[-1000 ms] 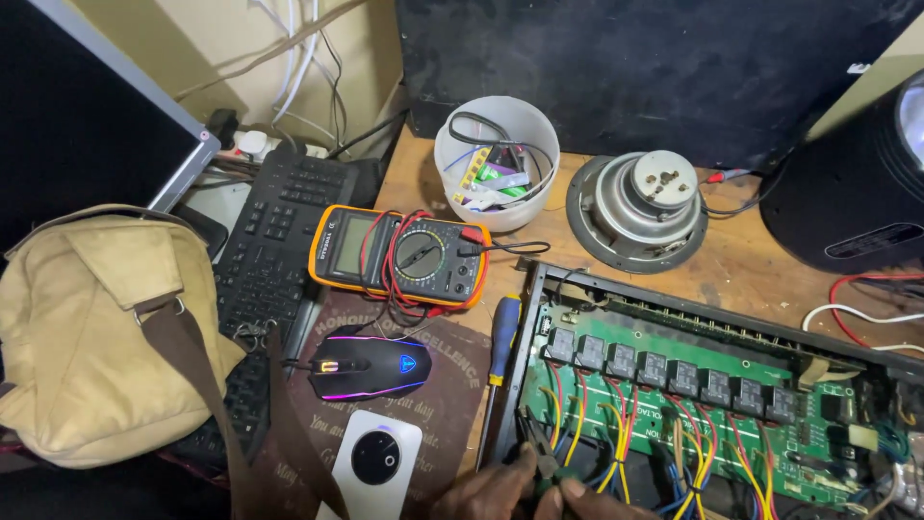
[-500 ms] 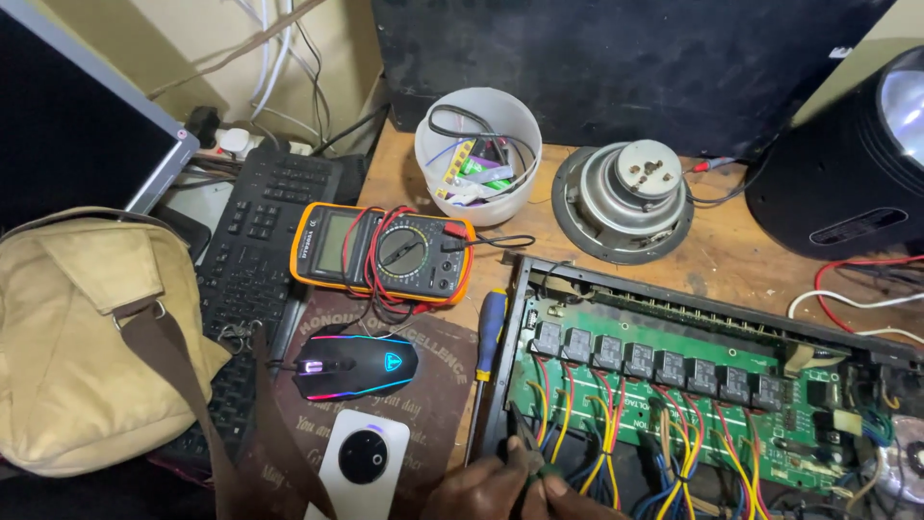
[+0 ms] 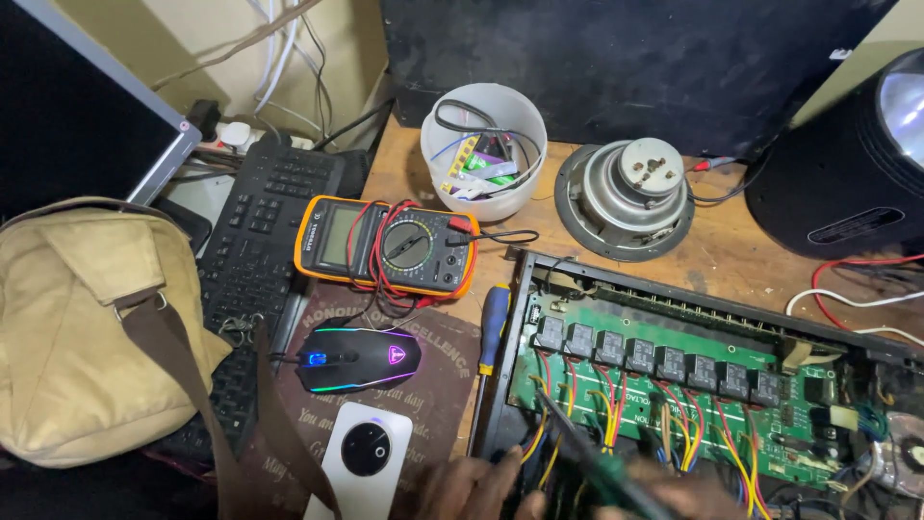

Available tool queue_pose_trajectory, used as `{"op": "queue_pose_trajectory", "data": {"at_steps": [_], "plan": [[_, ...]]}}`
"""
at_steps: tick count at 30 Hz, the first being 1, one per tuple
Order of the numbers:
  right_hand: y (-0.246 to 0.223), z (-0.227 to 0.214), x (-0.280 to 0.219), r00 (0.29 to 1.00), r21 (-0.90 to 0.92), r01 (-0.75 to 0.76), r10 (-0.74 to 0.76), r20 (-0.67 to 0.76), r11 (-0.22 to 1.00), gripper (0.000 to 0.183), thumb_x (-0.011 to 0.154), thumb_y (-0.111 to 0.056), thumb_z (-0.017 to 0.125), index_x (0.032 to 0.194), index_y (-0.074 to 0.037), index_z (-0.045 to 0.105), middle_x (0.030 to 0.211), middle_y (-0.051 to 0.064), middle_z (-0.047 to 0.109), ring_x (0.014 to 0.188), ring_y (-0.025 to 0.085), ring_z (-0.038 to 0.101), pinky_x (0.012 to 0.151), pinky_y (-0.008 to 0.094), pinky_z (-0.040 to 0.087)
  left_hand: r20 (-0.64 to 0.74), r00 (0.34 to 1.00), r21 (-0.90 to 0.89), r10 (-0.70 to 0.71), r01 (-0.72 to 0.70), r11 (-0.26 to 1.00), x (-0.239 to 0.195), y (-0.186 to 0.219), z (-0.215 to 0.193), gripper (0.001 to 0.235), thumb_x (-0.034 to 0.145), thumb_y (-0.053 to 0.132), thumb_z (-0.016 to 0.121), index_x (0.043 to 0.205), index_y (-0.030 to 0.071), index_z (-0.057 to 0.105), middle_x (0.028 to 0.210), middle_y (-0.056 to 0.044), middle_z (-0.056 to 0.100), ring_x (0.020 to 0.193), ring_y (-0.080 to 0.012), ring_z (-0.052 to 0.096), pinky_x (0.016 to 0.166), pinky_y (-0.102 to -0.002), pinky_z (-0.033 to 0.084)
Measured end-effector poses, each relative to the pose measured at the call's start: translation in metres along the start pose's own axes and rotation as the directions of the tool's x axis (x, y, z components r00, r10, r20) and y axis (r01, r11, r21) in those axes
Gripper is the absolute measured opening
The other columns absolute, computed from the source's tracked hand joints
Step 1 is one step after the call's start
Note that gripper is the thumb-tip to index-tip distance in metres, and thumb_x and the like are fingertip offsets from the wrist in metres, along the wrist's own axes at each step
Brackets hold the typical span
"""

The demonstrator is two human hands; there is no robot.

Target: The person uses pliers to strip the insulation from a green wire and then connects it to a terminal on a circuit board inside an open electronic device. They also use a screwdriver to tighten a terminal and adjust components on the board.

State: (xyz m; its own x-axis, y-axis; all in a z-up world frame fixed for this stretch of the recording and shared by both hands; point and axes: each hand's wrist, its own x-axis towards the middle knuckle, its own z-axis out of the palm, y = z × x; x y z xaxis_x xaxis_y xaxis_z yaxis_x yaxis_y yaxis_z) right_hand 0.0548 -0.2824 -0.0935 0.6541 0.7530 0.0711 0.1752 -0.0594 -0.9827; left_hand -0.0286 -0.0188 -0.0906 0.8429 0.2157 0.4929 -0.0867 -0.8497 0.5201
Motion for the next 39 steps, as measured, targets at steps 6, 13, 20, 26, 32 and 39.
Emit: {"op": "queue_pose_trajectory", "data": {"at_steps": [6, 13, 20, 26, 32, 39], "plan": [[-0.082, -0.066, 0.029, 0.949, -0.943, 0.104, 0.252, 0.189, 0.316, 0.053, 0.087, -0.049, 0.076, 0.125, -0.013, 0.067, 0.129, 0.005, 0.067, 0.132, 0.031, 0.054, 0.11, 0.049, 0.044, -0.076, 0.995, 0.075, 0.072, -0.066, 0.995, 0.063, 0.032, -0.041, 0.04, 0.101, 0.047, 0.043, 0.096, 0.02, 0.071, 0.132, -0.02, 0.067, 0.121, -0.0367, 0.065, 0.1, -0.044, 0.05], [-0.142, -0.033, 0.083, 0.951, -0.938, 0.297, -0.029, 0.307, -0.177, 0.04, 0.087, -0.039, 0.049, 0.119, -0.015, 0.052, 0.155, 0.022, 0.046, 0.132, 0.051, 0.052, 0.113, 0.065, 0.043, -0.134, 0.988, -0.173, -0.073, 0.049, 0.984, 0.078, 0.042, -0.055, 0.026, 0.093, 0.027, 0.061, 0.107, 0.011, 0.075, 0.119, -0.013, 0.072, 0.111, -0.0309, 0.071, 0.096, -0.039, 0.057], [-0.173, -0.001, 0.126, 0.94, -0.824, 0.321, 0.054, 0.336, -0.468, 0.031, 0.078, -0.028, 0.057, 0.093, -0.012, 0.078, 0.133, 0.02, 0.061, 0.121, 0.044, 0.059, 0.108, 0.065, 0.044, 0.359, 0.929, -0.426, 0.088, 0.079, 0.901, 0.107, 0.022, -0.039, 0.075, 0.079, 0.022, 0.078, 0.148, 0.008, 0.05, 0.149, -0.016, 0.055, 0.139, -0.0337, 0.049, 0.113, -0.048, 0.036], [-0.181, 0.01, 0.132, 0.931, -0.785, 0.343, 0.08, 0.355, -0.516, 0.027, 0.078, -0.025, 0.058, 0.089, -0.011, 0.078, 0.128, 0.023, 0.062, 0.123, 0.043, 0.058, 0.108, 0.065, 0.043, 0.325, 0.945, -0.58, -0.045, 0.237, 0.78, 0.105, 0.019, -0.032, 0.042, 0.088, 0.033, 0.069, 0.124, 0.013, 0.072, 0.157, -0.009, 0.05, 0.147, -0.0281, 0.045, 0.116, -0.046, 0.036], [-0.181, 0.02, 0.139, 0.915, -0.714, 0.354, 0.068, 0.397, -0.605, 0.033, 0.084, -0.019, 0.056, 0.101, 0.0, 0.076, 0.111, 0.021, 0.062, 0.107, 0.039, 0.057, 0.091, 0.057, 0.049, 0.311, 0.939, -0.645, -0.148, 0.323, 0.693, 0.105, 0.024, -0.038, 0.024, 0.09, 0.018, 0.072, 0.113, 0.015, 0.078, 0.151, -0.007, 0.059, 0.141, -0.0239, 0.056, 0.111, -0.04, 0.046], [-0.167, 0.013, 0.138, 0.879, -0.833, 0.463, 0.036, 0.475, -0.305, 0.024, 0.078, -0.024, 0.061, 0.085, -0.006, 0.075, 0.103, 0.015, 0.061, 0.098, 0.035, 0.054, 0.079, 0.043, 0.047, 0.24, 0.963, -0.679, -0.12, 0.255, 0.688, 0.099, 0.019, -0.033, 0.023, 0.086, 0.012, 0.075, 0.109, 0.011, 0.078, 0.146, -0.013, 0.063, 0.133, -0.026, 0.064, 0.107, -0.037, 0.052]]}}
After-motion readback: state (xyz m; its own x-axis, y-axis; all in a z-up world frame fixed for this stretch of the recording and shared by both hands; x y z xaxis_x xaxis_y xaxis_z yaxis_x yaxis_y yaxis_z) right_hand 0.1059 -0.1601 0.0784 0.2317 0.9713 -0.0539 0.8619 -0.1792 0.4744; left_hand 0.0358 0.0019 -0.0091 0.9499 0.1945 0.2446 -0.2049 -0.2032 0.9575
